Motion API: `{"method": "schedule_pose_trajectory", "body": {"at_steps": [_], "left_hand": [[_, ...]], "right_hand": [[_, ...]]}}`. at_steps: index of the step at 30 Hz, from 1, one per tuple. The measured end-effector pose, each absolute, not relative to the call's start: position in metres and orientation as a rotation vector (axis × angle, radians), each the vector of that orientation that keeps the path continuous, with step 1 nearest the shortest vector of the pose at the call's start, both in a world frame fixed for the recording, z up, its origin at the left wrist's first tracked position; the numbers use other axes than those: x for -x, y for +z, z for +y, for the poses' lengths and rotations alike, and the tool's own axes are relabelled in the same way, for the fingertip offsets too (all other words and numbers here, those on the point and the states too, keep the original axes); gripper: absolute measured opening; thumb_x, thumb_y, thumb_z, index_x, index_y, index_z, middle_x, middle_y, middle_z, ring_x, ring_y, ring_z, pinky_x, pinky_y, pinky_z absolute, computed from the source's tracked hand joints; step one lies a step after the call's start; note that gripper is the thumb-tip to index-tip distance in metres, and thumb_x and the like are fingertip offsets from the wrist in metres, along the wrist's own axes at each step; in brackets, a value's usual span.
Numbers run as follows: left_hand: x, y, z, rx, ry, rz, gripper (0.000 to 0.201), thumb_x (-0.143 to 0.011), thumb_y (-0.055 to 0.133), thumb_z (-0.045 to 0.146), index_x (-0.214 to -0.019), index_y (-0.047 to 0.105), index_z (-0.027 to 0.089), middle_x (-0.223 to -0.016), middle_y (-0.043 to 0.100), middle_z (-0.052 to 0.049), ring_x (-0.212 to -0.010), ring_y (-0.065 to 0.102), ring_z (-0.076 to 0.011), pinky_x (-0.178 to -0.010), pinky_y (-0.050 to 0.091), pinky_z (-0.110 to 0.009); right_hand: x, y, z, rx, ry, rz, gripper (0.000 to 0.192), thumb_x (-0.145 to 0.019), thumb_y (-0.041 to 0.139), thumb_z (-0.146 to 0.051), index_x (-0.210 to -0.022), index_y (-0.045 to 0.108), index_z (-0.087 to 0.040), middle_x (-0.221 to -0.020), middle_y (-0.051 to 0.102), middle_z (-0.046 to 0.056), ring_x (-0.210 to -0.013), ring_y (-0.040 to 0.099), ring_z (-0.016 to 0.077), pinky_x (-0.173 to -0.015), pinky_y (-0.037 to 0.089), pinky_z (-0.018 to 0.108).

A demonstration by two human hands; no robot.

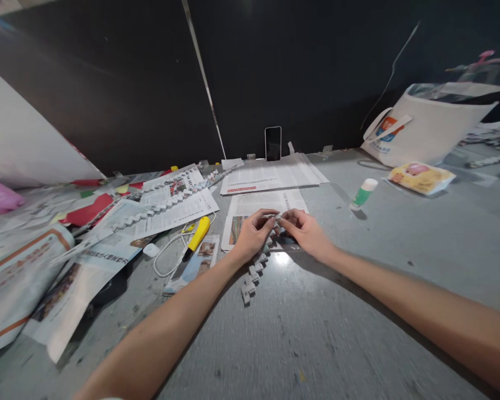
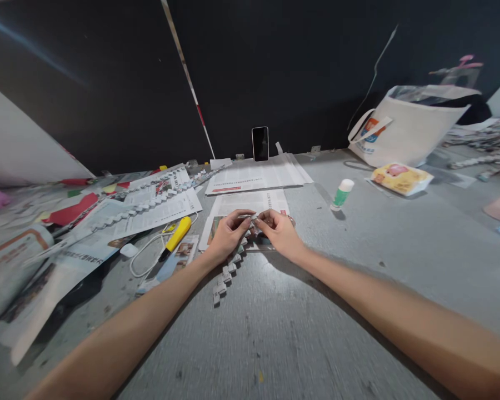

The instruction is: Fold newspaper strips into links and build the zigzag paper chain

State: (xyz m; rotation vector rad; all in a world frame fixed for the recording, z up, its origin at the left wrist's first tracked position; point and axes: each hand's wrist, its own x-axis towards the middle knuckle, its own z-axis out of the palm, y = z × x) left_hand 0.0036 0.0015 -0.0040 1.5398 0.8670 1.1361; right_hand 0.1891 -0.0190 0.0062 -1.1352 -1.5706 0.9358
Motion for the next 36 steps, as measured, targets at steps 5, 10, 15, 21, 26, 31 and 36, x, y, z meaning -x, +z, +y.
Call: {"method": "schedule_pose_trajectory", "body": {"at_steps": [5,10,15,21,26,31,36], "left_hand": [[-0.003,-0.006,0.003,-1.485,1.144,0.860,0.048,-0.092,0.074,0.054,-0.122,0.069,0.017,-0.085,0.075,-0.005,-0.075,0.071,-0.0167,-0.075,0.055,-0.028],[-0.003,-0.005,0.003,-1.478,1.158,0.875,0.048,-0.090,0.076,0.055,-0.118,0.070,0.016,-0.084,0.075,-0.005,-0.073,0.069,-0.0163,-0.073,0.055,-0.028],[-0.003,-0.004,0.003,-1.493,1.132,0.860,0.048,-0.089,0.078,0.055,-0.117,0.070,0.016,-0.079,0.074,-0.005,-0.072,0.070,-0.0172,-0.072,0.054,-0.028],[-0.004,-0.002,0.000,-1.538,1.117,0.834,0.055,-0.090,0.077,0.056,-0.126,0.063,0.017,-0.078,0.073,-0.004,-0.070,0.068,-0.0161,-0.066,0.048,-0.025],[-0.006,-0.003,-0.003,-1.503,1.126,0.799,0.054,-0.089,0.077,0.058,-0.121,0.056,0.019,-0.070,0.070,0.000,-0.067,0.067,-0.0160,-0.064,0.047,-0.025],[-0.013,-0.007,-0.005,-1.470,1.277,0.860,0.050,-0.086,0.077,0.063,-0.095,0.054,0.020,-0.076,0.069,-0.002,-0.071,0.067,-0.0150,-0.068,0.049,-0.026],[-0.015,-0.004,-0.007,-1.438,1.278,0.860,0.054,-0.082,0.079,0.066,-0.089,0.051,0.021,-0.076,0.067,-0.001,-0.069,0.064,-0.0140,-0.068,0.049,-0.026]], "right_hand": [[-0.186,0.006,-0.020,1.190,0.840,-1.644,0.037,-0.099,0.061,-0.056,-0.079,0.059,-0.024,-0.077,0.067,0.005,-0.073,0.061,0.0213,-0.069,0.050,0.035],[-0.186,0.007,-0.022,1.125,0.878,-1.740,0.040,-0.101,0.055,-0.056,-0.079,0.063,-0.023,-0.078,0.071,0.005,-0.075,0.064,0.0220,-0.071,0.050,0.035],[-0.189,0.006,-0.024,1.163,0.807,-1.756,0.045,-0.100,0.055,-0.060,-0.079,0.066,-0.022,-0.074,0.069,0.005,-0.071,0.061,0.0210,-0.066,0.046,0.032],[-0.190,0.000,-0.024,1.170,0.744,-1.734,0.046,-0.100,0.056,-0.059,-0.076,0.064,-0.022,-0.068,0.064,0.002,-0.065,0.056,0.0187,-0.064,0.042,0.031],[-0.189,0.000,-0.027,1.150,0.688,-1.715,0.047,-0.101,0.056,-0.060,-0.075,0.063,-0.021,-0.064,0.058,0.000,-0.061,0.051,0.0171,-0.060,0.038,0.031],[-0.189,0.000,-0.028,1.128,0.623,-1.708,0.046,-0.103,0.056,-0.058,-0.076,0.064,-0.021,-0.062,0.056,-0.001,-0.059,0.049,0.0158,-0.061,0.039,0.030],[-0.188,0.000,-0.030,1.122,0.533,-1.713,0.045,-0.104,0.056,-0.056,-0.078,0.066,-0.021,-0.063,0.059,-0.001,-0.060,0.051,0.0161,-0.063,0.040,0.031]]}}
